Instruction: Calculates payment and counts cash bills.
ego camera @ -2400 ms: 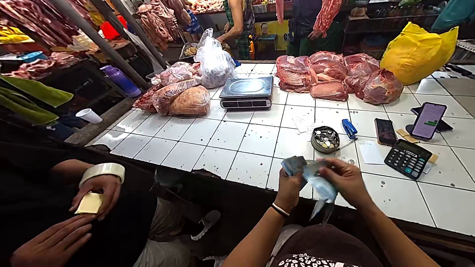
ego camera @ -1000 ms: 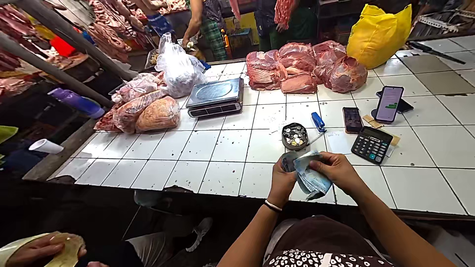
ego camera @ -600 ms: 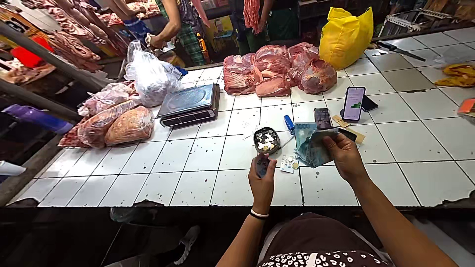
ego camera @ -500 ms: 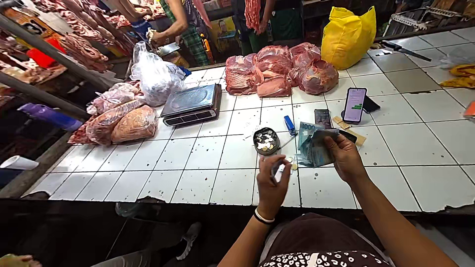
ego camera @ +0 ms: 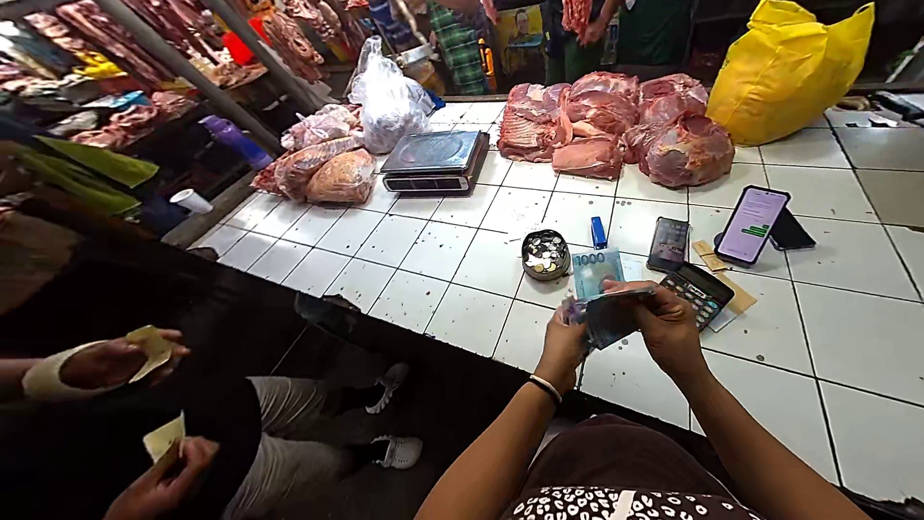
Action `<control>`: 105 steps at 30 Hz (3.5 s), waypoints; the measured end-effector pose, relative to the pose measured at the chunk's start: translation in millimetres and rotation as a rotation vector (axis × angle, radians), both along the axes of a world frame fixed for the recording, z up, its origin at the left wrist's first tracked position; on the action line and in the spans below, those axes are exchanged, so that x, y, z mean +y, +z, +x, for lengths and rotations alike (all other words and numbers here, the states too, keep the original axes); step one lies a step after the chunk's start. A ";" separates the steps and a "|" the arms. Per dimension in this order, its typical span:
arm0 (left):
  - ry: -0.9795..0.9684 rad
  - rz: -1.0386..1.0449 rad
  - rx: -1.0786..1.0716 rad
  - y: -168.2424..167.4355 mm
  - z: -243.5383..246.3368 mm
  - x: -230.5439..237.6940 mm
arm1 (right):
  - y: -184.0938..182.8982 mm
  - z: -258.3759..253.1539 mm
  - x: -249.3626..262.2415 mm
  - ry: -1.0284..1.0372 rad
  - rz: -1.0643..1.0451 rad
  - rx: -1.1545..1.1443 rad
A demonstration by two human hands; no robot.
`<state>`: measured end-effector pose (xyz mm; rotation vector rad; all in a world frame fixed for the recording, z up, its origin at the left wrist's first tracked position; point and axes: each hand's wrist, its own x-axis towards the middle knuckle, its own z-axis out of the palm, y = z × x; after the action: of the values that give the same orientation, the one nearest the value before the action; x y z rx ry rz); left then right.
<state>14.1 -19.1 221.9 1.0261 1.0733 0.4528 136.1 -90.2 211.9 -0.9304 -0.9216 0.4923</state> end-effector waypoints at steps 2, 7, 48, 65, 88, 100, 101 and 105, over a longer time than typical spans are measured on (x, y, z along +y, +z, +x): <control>-0.019 -0.146 0.074 -10.6 -1.9 -4.3 | 2.8 -0.3 0.3 -0.009 0.034 -0.026; -0.028 -0.319 -0.114 -31.0 -27.0 9.9 | 22.4 24.9 -3.9 -0.221 -0.051 0.052; -0.157 0.197 -0.465 21.0 -131.1 125.1 | 30.8 -128.7 54.9 -0.026 -0.327 0.021; -0.222 -0.091 -0.565 24.0 -87.8 91.3 | 3.7 -99.8 13.2 -0.293 -0.196 0.090; 0.112 0.862 -0.477 14.0 -111.7 13.8 | -19.7 -36.1 -70.5 0.352 -0.688 -0.343; 0.354 0.239 -0.239 -11.3 -131.2 -35.2 | -26.1 -67.0 -10.1 0.454 -0.046 -0.158; 0.377 0.257 -0.125 -18.3 -144.8 -26.5 | -21.5 -68.6 -5.1 0.494 -0.038 -0.142; 0.367 0.791 0.655 5.5 -259.4 36.2 | -4.9 -66.2 10.0 0.633 -0.088 -0.167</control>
<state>-245.3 17.1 227.4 1.7521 1.7440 0.9184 69.9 -80.2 207.0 -0.7527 -1.3618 1.0089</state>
